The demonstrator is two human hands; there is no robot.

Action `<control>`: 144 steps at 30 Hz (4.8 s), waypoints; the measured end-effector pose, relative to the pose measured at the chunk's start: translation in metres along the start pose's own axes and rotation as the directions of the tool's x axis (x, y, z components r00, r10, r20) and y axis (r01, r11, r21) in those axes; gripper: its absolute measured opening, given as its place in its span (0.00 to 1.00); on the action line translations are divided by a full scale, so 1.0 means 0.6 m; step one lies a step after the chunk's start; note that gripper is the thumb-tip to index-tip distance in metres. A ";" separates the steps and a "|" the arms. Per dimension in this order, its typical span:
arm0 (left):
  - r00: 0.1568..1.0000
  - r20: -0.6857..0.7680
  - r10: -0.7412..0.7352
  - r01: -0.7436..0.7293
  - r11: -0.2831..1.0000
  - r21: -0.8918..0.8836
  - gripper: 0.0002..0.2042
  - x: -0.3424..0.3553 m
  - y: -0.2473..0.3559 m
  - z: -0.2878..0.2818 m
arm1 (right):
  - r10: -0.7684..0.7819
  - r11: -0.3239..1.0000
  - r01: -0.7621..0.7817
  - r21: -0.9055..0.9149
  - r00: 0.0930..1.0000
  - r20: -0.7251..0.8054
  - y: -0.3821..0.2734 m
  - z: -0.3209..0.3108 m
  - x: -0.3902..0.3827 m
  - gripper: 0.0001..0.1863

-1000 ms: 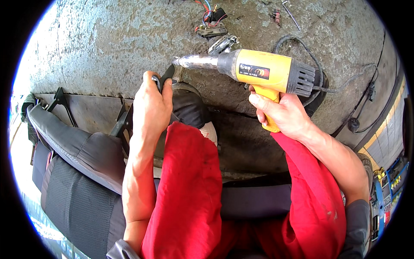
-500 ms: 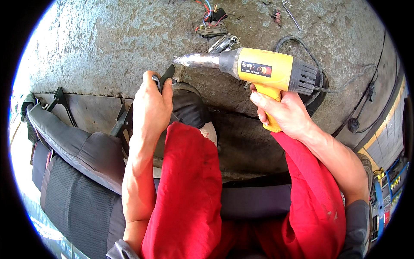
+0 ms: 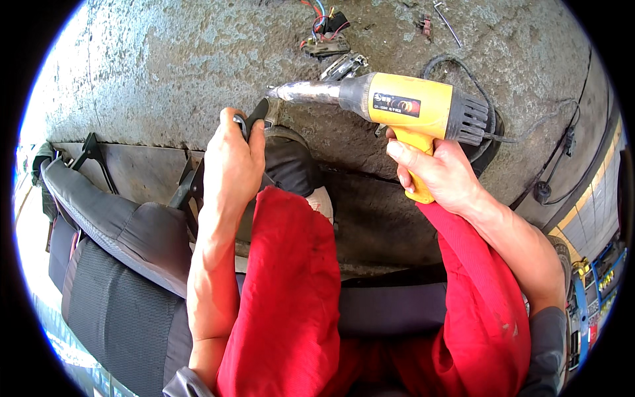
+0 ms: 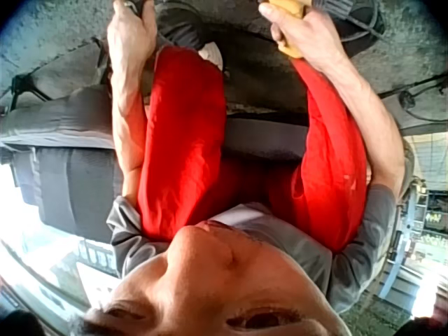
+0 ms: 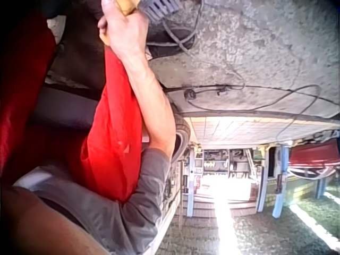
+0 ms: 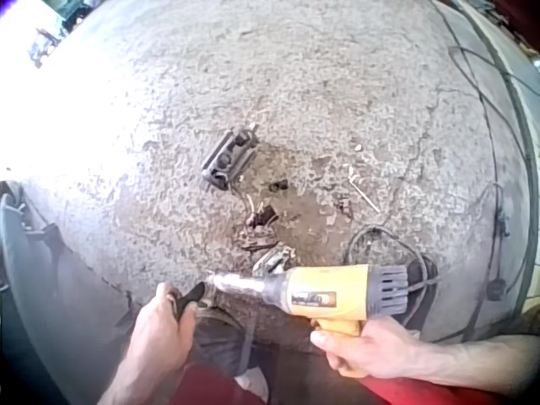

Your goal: The person uses a heat gun to soften adhesive on a car door handle assembly and removes the plastic cover. They then separate the internal metal mechanism from the cover and reassemble the parts.

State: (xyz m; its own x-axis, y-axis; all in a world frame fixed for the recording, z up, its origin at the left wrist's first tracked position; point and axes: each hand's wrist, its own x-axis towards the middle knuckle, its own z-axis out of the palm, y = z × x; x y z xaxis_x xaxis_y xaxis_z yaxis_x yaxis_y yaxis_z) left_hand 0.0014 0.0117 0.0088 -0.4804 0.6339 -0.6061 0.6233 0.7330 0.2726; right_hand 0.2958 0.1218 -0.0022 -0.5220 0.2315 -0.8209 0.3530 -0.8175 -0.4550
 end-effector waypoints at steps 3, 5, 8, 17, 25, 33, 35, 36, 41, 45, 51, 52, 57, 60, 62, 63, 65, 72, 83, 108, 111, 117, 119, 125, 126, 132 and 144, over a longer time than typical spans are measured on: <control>1.000 -0.006 0.009 -0.009 1.000 0.003 0.16 -0.001 -0.001 0.000 | -0.026 1.000 0.026 -0.016 1.000 0.004 0.003 0.002 0.005 0.18; 1.000 -0.005 0.004 -0.005 1.000 -0.003 0.16 -0.001 -0.004 0.001 | -0.055 0.998 0.055 -0.024 0.998 -0.007 0.006 0.004 0.007 0.18; 0.998 -0.045 0.047 -0.047 0.999 0.009 0.17 0.000 -0.010 0.005 | -0.058 0.998 0.058 -0.014 0.998 -0.009 0.006 0.005 0.006 0.18; 0.991 -0.085 0.105 -0.103 0.994 0.020 0.17 0.001 -0.021 0.011 | -0.103 0.995 0.103 -0.013 0.995 0.000 0.001 0.006 0.007 0.17; 0.993 -0.068 0.097 -0.096 0.995 0.024 0.17 0.001 -0.018 0.009 | -0.057 0.998 0.057 -0.015 0.998 -0.017 0.001 0.005 0.002 0.17; 0.996 -0.054 0.065 -0.064 0.998 0.013 0.18 0.000 -0.013 0.007 | -0.056 0.998 0.055 -0.012 0.998 -0.019 0.001 0.006 0.002 0.17; 0.996 -0.061 0.072 -0.071 0.997 0.016 0.18 0.000 -0.013 0.006 | -0.047 0.999 0.047 -0.006 0.999 -0.018 0.002 0.005 0.002 0.17; 0.996 -0.056 0.069 -0.068 0.997 0.022 0.18 0.000 -0.013 0.006 | -0.045 0.999 0.045 -0.010 0.999 -0.009 0.002 0.003 0.003 0.18; 0.994 -0.066 0.082 -0.081 0.996 0.023 0.18 0.001 -0.017 0.008 | -0.028 0.999 0.028 -0.016 1.000 -0.005 0.003 0.000 0.006 0.19; 0.994 -0.062 0.085 -0.083 0.996 0.030 0.18 0.002 -0.017 0.008 | -0.018 1.000 0.018 -0.014 1.000 0.006 0.004 -0.001 0.005 0.19; 0.996 -0.045 0.072 -0.071 0.997 0.035 0.18 0.003 -0.016 0.006 | -0.034 0.999 0.034 0.008 0.999 -0.014 0.003 0.001 0.005 0.19; 0.996 -0.044 0.073 -0.071 0.997 0.037 0.18 0.003 -0.017 0.006 | -0.039 0.999 0.039 0.009 0.999 -0.011 0.003 0.001 0.005 0.19; 0.993 -0.058 0.104 -0.100 0.993 0.059 0.18 0.004 -0.020 0.008 | -0.059 0.998 0.059 0.005 0.998 -0.021 0.002 0.005 0.003 0.17; 0.991 -0.063 0.115 -0.111 0.992 0.066 0.18 0.005 -0.021 0.008 | -0.070 0.998 0.070 0.003 0.997 -0.021 0.002 0.006 0.004 0.17; 0.993 -0.056 0.107 -0.104 0.993 0.052 0.18 0.005 -0.021 0.007 | -0.073 0.997 0.074 0.005 0.997 -0.026 0.003 0.007 0.005 0.17; 0.995 -0.042 0.087 -0.084 0.995 0.051 0.18 0.005 -0.020 0.007 | -0.071 0.997 0.071 0.003 0.997 -0.025 0.003 0.007 0.005 0.17; 0.994 -0.049 0.095 -0.093 0.995 0.040 0.18 0.005 -0.020 0.006 | -0.059 0.998 0.059 0.000 0.998 -0.030 0.003 0.006 0.004 0.16; 0.991 -0.060 0.120 -0.116 0.992 0.057 0.18 0.005 -0.022 0.007 | -0.051 0.999 0.051 -0.001 0.999 -0.019 0.003 0.006 0.002 0.17; 0.993 -0.045 0.112 -0.110 0.993 0.045 0.17 0.008 -0.026 0.009 | -0.023 0.999 0.023 -0.026 1.000 0.005 0.002 -0.004 -0.008 0.18; 0.995 -0.033 0.093 -0.091 0.994 0.057 0.17 0.008 -0.025 0.007 | -0.044 0.997 0.043 -0.064 0.999 -0.022 -0.003 0.002 -0.006 0.17; 0.995 -0.032 0.091 -0.089 0.994 0.061 0.17 0.009 -0.025 0.007 | -0.039 0.994 0.036 -0.104 0.999 -0.027 -0.006 0.001 -0.011 0.17; 0.994 -0.038 0.101 -0.098 0.993 0.067 0.17 0.009 -0.026 0.008 | -0.030 0.992 0.027 -0.127 0.999 -0.024 -0.008 0.006 -0.009 0.17; 0.993 -0.041 0.106 -0.103 0.992 0.068 0.17 0.009 -0.025 0.008 | -0.029 0.992 0.025 -0.120 0.999 -0.030 -0.011 0.007 -0.011 0.17; 0.993 -0.038 0.111 -0.110 0.993 0.044 0.17 0.009 -0.025 0.007 | 0.043 0.969 -0.058 -0.238 0.997 -0.069 -0.029 0.004 -0.026 0.15; 0.995 -0.032 0.100 -0.098 0.993 0.063 0.17 0.009 -0.025 0.006 | 0.027 0.968 -0.044 -0.249 0.997 -0.073 -0.032 0.005 -0.028 0.16; 0.995 -0.038 0.093 -0.091 0.993 0.072 0.17 0.009 -0.024 0.007 | -0.013 0.958 -0.007 -0.286 0.998 -0.066 -0.042 0.013 -0.025 0.17; 0.989 -0.059 0.138 -0.133 0.988 0.076 0.17 0.010 -0.030 0.009 | -0.029 0.965 0.019 -0.261 0.999 -0.037 -0.043 0.007 -0.021 0.16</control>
State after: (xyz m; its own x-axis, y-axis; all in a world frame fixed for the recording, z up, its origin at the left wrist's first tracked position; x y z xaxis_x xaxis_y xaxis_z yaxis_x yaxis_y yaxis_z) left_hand -0.0095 0.0007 -0.0035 -0.4256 0.7423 -0.5175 0.7265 0.6212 0.2936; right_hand 0.2900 0.1376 0.0216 -0.5030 0.2746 -0.8195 0.5340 -0.6468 -0.5445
